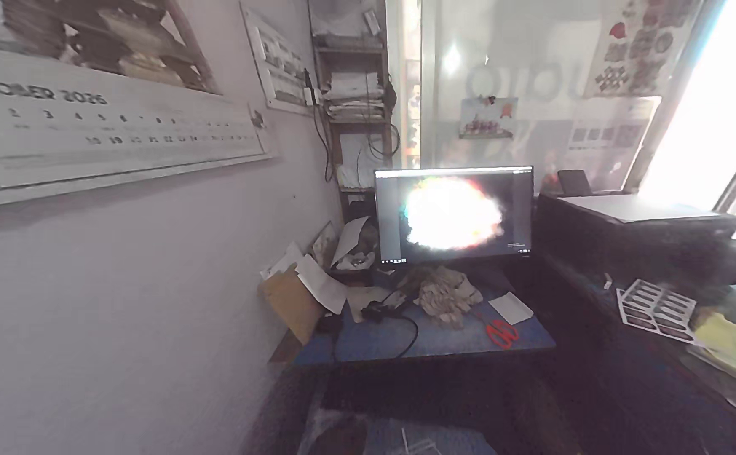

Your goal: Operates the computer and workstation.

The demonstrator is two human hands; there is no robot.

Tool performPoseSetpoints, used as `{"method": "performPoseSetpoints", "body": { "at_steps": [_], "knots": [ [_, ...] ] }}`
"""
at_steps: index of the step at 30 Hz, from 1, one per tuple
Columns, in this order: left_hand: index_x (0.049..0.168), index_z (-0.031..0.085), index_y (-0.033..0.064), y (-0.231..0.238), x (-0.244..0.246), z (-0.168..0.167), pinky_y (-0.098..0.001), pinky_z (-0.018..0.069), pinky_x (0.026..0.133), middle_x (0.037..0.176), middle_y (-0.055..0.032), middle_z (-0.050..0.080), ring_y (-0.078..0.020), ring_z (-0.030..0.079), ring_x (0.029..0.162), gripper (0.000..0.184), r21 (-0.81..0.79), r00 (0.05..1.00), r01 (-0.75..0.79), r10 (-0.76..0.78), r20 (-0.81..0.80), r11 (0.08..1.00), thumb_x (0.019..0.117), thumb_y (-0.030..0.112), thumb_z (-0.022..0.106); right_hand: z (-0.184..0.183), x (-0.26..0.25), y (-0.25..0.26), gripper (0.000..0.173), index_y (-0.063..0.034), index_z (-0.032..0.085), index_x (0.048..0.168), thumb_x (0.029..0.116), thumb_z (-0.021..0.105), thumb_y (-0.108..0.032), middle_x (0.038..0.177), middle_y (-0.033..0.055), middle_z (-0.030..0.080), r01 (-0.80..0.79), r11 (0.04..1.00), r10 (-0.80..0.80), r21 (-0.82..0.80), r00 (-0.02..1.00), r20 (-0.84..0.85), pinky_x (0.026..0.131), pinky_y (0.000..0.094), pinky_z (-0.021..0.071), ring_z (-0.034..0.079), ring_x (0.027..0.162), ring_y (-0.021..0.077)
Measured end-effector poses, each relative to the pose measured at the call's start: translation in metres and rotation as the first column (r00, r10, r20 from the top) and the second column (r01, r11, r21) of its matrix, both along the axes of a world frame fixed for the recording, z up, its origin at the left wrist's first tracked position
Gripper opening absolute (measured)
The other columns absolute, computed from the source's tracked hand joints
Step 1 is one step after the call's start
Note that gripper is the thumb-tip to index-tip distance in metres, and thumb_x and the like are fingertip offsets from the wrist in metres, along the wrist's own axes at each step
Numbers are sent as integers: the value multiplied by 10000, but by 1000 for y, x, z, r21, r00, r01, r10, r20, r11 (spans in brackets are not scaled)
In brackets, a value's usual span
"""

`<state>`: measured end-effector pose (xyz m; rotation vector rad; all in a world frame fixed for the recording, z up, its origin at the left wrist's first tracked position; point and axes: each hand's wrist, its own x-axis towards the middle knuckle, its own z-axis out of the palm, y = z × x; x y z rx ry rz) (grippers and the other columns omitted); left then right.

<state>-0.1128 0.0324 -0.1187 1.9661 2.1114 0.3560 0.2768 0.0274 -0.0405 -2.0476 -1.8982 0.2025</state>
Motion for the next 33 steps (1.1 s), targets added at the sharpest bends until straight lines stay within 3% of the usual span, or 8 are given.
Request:
{"method": "performPoseSetpoints", "body": {
  "at_steps": [2,4,5,7,11,15,25,33],
  "knots": [
    [1206,734,96,2,0,-1,-611,529,952,1155,-179,740,-385,694,1116,519,-28,1000,-5,6,10,1000,1051,494,438,-16,2,4,501,-34,499,1503,1059,476,-263,1513,220,521,52,997,-49,53,997,-60,1192,511,378,496,1412,377],
    [1233,720,95,5,3,8,-624,510,973,1186,-192,730,-401,684,1138,535,-89,999,-2,5,33,996,1061,501,416,10,-7,4,502,-88,381,1575,1107,413,-268,1582,147,450,110,968,-142,-227,981,-132,1210,463,342,443,1453,283],
    [1243,712,88,4,5,16,-638,504,969,1188,-205,726,-414,682,1134,535,-116,998,-3,9,55,993,1064,497,417,-11,-1,10,468,-58,502,1494,1079,451,-267,1476,175,563,96,993,-105,-65,984,-144,1161,482,417,542,1367,303],
    [1259,693,78,0,5,27,-652,496,966,1198,-216,716,-424,674,1142,530,-150,996,-6,19,86,989,1067,489,418,-46,20,23,459,-49,578,1431,1058,454,-287,1448,182,591,-41,990,45,132,998,-33,1169,485,418,544,1371,328],
    [1249,707,88,-1,3,16,-630,493,1001,1208,-199,720,-409,669,1164,558,-123,998,31,-24,54,992,1064,519,406,-85,50,25,486,-131,549,1487,1025,498,-270,1562,181,476,-103,980,90,170,992,84,1162,510,423,483,1427,361],
    [1248,710,121,4,-1,5,-631,503,995,1232,-178,718,-404,670,1170,568,-133,1000,14,-15,-5,991,1056,543,381,-99,56,28,496,-151,553,1487,999,535,-236,1549,194,485,-93,980,88,177,995,38,1158,503,433,498,1414,355],
    [1187,713,63,-2,2,13,-613,525,930,1132,-200,731,-397,689,1105,545,-89,1000,10,-11,-5,996,1053,505,423,-26,11,-7,463,-38,562,1456,1019,548,-191,1511,265,501,-85,992,90,91,994,-60,1184,523,388,472,1418,432],
    [1160,721,54,2,-1,5,-602,539,900,1095,-195,741,-388,706,1065,553,-56,998,58,-59,-16,997,1063,491,396,-53,25,4,482,-65,570,1460,1006,558,-226,1511,235,516,-88,982,100,169,993,-62,1174,523,408,492,1407,418]
  ]
}}
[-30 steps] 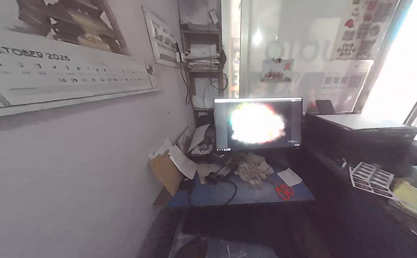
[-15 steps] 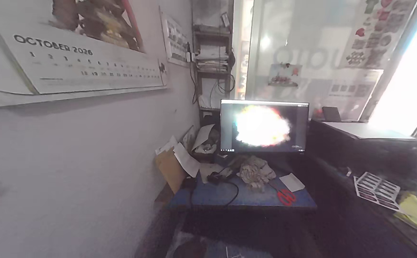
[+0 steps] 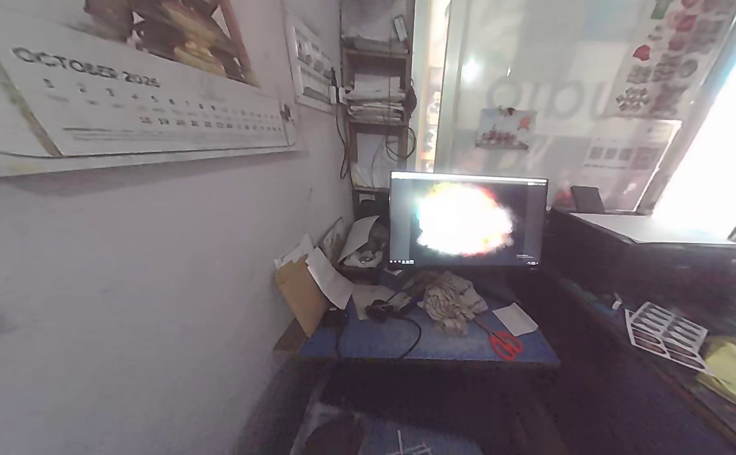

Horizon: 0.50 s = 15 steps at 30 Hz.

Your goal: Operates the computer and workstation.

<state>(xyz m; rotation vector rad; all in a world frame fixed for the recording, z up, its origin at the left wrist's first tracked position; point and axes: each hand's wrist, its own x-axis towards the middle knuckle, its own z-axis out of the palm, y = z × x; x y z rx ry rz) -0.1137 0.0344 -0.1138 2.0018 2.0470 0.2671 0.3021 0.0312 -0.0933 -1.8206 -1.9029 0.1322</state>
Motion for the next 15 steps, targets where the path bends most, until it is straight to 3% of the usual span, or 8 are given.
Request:
{"method": "performPoseSetpoints", "body": {
  "at_steps": [2,5,8,11,15],
  "knots": [
    [1183,715,32,-1,2,14,-617,521,925,1123,-225,732,-419,697,1083,565,-26,1000,14,-13,27,1000,1072,476,384,1,-1,1,497,-45,549,1472,1010,551,-228,1514,226,520,-5,1000,5,19,1000,8,1170,534,407,498,1400,427],
    [1165,717,41,4,-1,6,-624,522,922,1132,-213,733,-415,697,1086,571,-21,1000,5,-4,30,1000,1064,490,381,-13,5,9,524,-70,525,1495,1020,540,-291,1515,204,526,11,999,-12,31,999,31,1186,531,390,494,1409,403],
    [1120,728,55,7,-3,-3,-629,531,887,1093,-201,744,-409,710,1047,553,-5,1000,-10,10,18,1000,1053,494,397,-23,5,20,455,-35,579,1406,1051,529,-316,1307,197,658,154,988,-155,-24,988,-27,1047,509,512,642,1203,346],
    [1180,719,65,1,1,8,-630,512,946,1147,-206,733,-415,689,1107,560,-49,1000,-6,6,10,999,1059,506,396,-31,12,24,520,-31,561,1446,1044,493,-356,1386,228,619,180,984,-180,11,976,122,1106,529,469,606,1278,380],
    [1213,719,59,-4,1,8,-615,523,946,1157,-208,731,-411,696,1094,530,12,999,-15,14,50,1000,1056,474,430,-14,6,11,511,4,534,1464,1061,438,-294,1484,281,523,94,996,-94,6,986,139,1187,536,375,497,1392,446]
  ]
}}
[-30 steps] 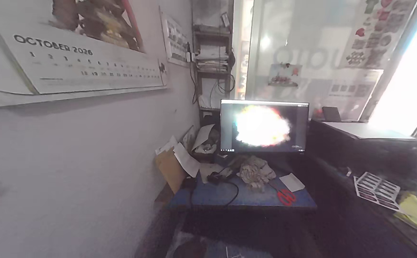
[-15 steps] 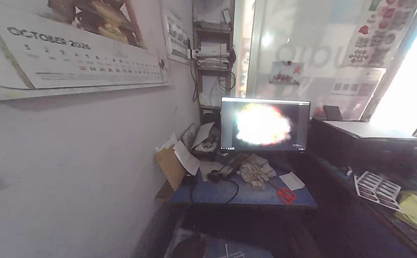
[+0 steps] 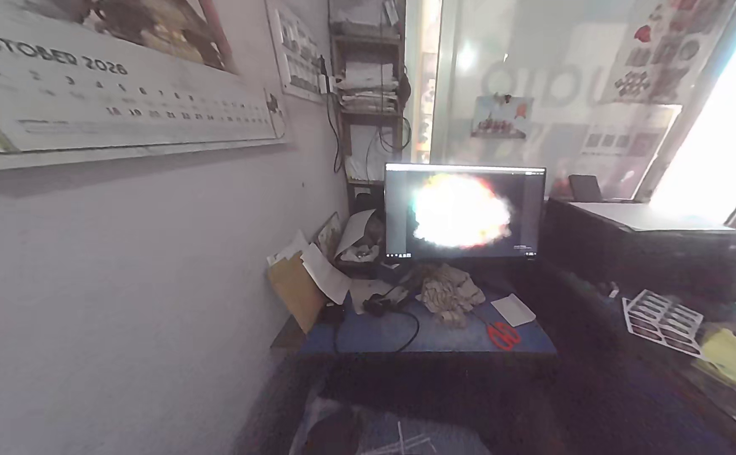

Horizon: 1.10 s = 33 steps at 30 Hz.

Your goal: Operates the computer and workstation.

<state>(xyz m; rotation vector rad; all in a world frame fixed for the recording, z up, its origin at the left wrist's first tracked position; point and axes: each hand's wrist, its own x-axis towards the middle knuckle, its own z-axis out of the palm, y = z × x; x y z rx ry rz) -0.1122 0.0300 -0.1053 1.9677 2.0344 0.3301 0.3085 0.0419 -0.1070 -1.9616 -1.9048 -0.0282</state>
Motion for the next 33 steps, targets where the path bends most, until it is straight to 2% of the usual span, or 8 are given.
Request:
{"method": "performPoseSetpoints", "body": {
  "at_steps": [4,7,11,15,22,26,29,33],
  "knots": [
    [1237,702,53,-3,9,23,-634,508,955,1186,-219,721,-429,679,1130,521,-113,999,-5,0,-47,994,1083,438,386,-9,6,0,523,-16,538,1469,1032,510,-303,1514,255,502,-9,999,5,-46,996,-87,1205,546,344,456,1423,441],
    [1224,708,74,2,9,1,-617,534,916,1150,-202,732,-405,695,1100,546,-78,993,-49,40,-114,996,1067,494,397,-23,17,1,546,-17,540,1466,1028,536,-343,1520,261,492,-13,999,9,-49,997,-77,1219,534,332,436,1439,442],
    [1210,714,87,4,6,-10,-603,546,907,1136,-193,735,-391,699,1095,554,-67,990,-77,68,-123,995,1048,528,420,-7,5,0,581,8,504,1485,1037,517,-362,1521,283,478,43,990,-53,-133,996,-74,1203,545,356,441,1433,447],
    [1211,713,91,9,6,-11,-609,538,919,1142,-189,736,-390,697,1102,565,-76,992,-65,56,-116,995,1048,542,415,14,-5,-4,486,-18,567,1444,1041,500,-282,1499,258,518,66,991,-71,-115,997,-43,1191,546,371,460,1424,435],
    [1202,719,104,8,4,-11,-600,545,914,1130,-178,741,-386,700,1095,537,-70,991,-57,48,-123,996,1045,528,429,-36,22,13,500,-127,616,1419,1020,501,-405,1496,195,546,62,996,-63,-64,998,-10,1163,528,415,488,1415,385],
    [1261,696,85,8,10,9,-618,503,989,1228,-207,715,-414,664,1183,535,-178,994,-65,47,-103,982,1072,489,402,-48,25,18,484,-102,654,1374,992,547,-379,1462,212,570,46,998,-44,48,998,-37,1123,547,453,538,1360,411],
    [1178,724,99,8,3,-13,-602,546,907,1115,-178,745,-383,705,1085,540,-68,992,-55,47,-119,996,1047,524,419,-24,16,8,487,-112,613,1423,1000,576,-351,1533,208,494,62,996,-66,-66,996,-64,1158,523,420,489,1408,383],
    [1195,718,120,11,1,-17,-598,543,922,1143,-161,742,-367,699,1111,565,-89,991,-57,45,-128,994,1052,551,382,-16,13,7,492,-108,602,1434,993,599,-326,1526,210,500,69,992,-78,-104,994,-80,1162,504,420,489,1411,372]
  ]
}}
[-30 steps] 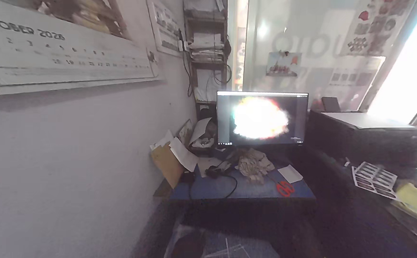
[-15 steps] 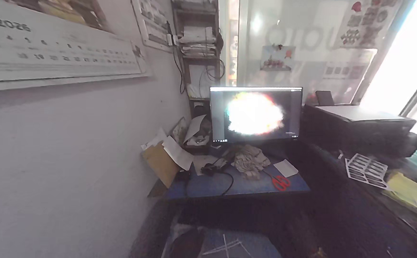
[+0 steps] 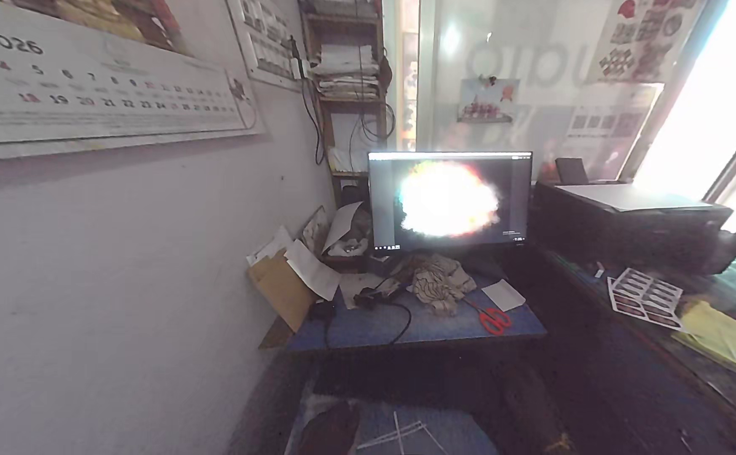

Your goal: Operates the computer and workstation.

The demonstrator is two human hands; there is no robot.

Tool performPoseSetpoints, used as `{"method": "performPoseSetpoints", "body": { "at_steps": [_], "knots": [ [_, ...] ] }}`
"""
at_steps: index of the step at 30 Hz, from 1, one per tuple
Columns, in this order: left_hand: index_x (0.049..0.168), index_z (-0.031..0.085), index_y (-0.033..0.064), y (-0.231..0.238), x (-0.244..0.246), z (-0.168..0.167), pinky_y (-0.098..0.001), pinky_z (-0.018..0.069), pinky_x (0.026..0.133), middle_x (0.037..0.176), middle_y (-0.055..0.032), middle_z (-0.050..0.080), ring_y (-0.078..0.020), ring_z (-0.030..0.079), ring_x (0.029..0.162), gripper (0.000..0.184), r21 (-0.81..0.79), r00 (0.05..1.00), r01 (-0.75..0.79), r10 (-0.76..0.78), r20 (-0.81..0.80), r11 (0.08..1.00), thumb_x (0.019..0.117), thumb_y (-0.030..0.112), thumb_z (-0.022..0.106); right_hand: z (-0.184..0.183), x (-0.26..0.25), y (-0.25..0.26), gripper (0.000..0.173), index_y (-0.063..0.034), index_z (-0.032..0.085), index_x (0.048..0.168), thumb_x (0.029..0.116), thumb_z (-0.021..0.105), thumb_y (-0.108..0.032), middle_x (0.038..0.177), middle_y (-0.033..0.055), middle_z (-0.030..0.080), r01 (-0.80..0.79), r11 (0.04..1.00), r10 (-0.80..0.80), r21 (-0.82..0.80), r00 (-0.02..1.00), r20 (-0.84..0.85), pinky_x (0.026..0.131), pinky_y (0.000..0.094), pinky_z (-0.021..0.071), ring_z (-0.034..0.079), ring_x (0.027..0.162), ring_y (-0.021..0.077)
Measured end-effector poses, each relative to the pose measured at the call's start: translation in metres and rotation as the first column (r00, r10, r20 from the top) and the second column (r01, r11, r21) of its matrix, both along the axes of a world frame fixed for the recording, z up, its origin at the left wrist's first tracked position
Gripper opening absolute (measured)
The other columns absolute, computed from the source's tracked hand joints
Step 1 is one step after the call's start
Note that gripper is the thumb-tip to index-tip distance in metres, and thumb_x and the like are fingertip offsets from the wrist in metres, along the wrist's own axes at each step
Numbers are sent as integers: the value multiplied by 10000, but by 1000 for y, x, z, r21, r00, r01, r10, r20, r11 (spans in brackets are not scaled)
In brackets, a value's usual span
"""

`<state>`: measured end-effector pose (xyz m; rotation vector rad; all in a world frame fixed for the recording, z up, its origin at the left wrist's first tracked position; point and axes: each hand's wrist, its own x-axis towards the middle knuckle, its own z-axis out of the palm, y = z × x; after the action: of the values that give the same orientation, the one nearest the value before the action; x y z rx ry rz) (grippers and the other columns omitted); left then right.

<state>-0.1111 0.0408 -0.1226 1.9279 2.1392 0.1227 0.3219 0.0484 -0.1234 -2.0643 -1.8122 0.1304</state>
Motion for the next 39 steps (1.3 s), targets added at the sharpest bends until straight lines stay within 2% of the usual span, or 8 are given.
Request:
{"method": "performPoseSetpoints", "body": {
  "at_steps": [8,12,14,16,19,23,33,39],
  "knots": [
    [1168,731,108,-2,0,-2,-599,545,917,1124,-173,744,-374,702,1099,558,28,1000,4,-4,14,1000,1051,539,397,9,-6,-2,485,-111,598,1443,1005,566,-318,1506,188,536,-17,1000,17,-2,999,-31,1190,503,384,483,1420,366],
    [1282,685,70,-8,11,39,-615,477,1023,1263,-221,696,-421,642,1221,542,-105,998,5,2,59,994,1093,463,362,8,-3,0,546,-85,530,1495,1018,540,-351,1548,219,479,-3,1000,3,-26,1000,-13,1218,516,337,425,1462,393],
    [1205,719,98,-4,3,10,-599,531,948,1163,-186,735,-388,692,1126,541,5,1000,10,-10,19,1000,1069,500,383,-12,5,7,539,-95,562,1464,1004,532,-375,1516,228,510,6,997,-7,75,1000,23,1188,542,378,460,1431,412],
    [1174,735,106,-3,-3,-6,-599,548,906,1107,-173,749,-377,712,1071,524,82,1000,18,-19,17,996,1056,502,413,-3,-1,6,527,-93,553,1476,1022,515,-357,1533,237,488,26,999,-27,47,999,30,1195,538,368,444,1444,411],
    [1171,739,116,-4,-4,-5,-598,552,900,1095,-165,754,-370,717,1061,510,95,999,23,-26,26,995,1051,502,426,-7,-1,10,513,-119,559,1477,1029,464,-351,1533,218,496,39,998,-42,44,997,67,1172,538,400,468,1429,397],
    [1182,733,106,-3,-3,0,-607,547,891,1093,-177,750,-382,713,1063,503,78,999,16,-19,37,997,1048,499,448,16,-12,6,500,-52,587,1429,1044,480,-353,1509,227,522,16,992,-13,-126,1000,21,1180,544,384,483,1416,404],
    [1196,729,111,-6,0,1,-611,540,918,1120,-174,747,-375,706,1089,522,82,998,11,-16,54,997,1047,519,440,-2,0,3,499,-140,533,1502,1040,516,-328,1544,204,488,-108,990,110,92,994,-16,1166,517,420,492,1415,384],
    [1188,726,115,-4,-2,-2,-600,545,911,1110,-170,749,-379,707,1081,528,77,999,20,-23,34,997,1050,524,421,-2,0,1,490,-127,542,1493,1043,530,-321,1536,209,493,-123,985,126,122,992,-20,1164,492,427,500,1409,371]
  ]
}}
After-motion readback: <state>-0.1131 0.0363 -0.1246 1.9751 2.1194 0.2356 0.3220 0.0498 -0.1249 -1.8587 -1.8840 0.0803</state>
